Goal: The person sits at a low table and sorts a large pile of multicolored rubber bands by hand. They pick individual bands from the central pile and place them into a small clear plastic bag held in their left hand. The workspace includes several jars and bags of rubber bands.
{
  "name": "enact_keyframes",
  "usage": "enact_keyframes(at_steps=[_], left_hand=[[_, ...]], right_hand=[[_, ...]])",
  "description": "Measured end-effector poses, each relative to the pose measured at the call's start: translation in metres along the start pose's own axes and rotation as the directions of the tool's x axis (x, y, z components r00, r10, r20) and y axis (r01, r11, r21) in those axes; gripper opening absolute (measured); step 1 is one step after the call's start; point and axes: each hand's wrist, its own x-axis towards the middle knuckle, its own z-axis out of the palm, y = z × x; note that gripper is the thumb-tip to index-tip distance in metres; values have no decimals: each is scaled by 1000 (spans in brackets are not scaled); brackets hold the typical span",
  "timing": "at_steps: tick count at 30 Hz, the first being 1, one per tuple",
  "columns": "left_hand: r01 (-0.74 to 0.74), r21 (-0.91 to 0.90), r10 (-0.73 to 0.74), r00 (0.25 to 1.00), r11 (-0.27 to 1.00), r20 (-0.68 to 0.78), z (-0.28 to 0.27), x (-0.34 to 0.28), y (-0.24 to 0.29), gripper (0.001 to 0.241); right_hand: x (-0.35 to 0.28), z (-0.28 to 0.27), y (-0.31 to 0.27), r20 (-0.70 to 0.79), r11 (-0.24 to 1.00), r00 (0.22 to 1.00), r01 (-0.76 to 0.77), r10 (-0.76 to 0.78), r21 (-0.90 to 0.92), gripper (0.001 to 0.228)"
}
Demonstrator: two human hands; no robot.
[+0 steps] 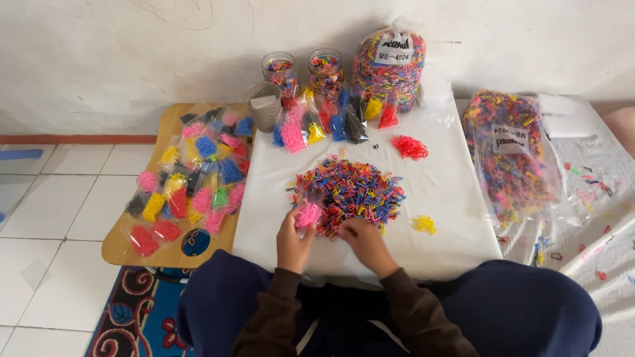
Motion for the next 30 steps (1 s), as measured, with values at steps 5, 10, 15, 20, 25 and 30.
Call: enact_keyframes(at_steps=[5, 10, 15, 20, 25, 30], left_hand=[[-203, 114, 195, 978, 973, 78, 15, 6, -23, 50], [-274, 156, 245, 952, 949, 182, 24, 14, -18, 44], [-230, 143, 183, 941, 963, 286, 25, 16, -2, 46], [-254, 118, 211, 934, 960, 289, 32, 17, -5, 45], [-230, 54, 205, 934, 972, 292, 30, 19, 1, 44], [-158, 3, 151, 953, 987, 264, 30, 23, -3, 48]], right_hand=[[12, -71, -26, 34, 900, 938, -341, 345, 273, 17], [33, -119, -81, -28, 870, 932, -326, 361, 370, 17], [59, -144, -119, 77, 998, 997, 36, -33, -42, 12], [69, -137, -115, 202, 978, 969, 167, -140, -122, 15], [68, -146, -132, 211, 988, 966, 156, -152, -4, 22], [67, -148, -127, 34, 994, 998, 44, -47, 95, 24]])
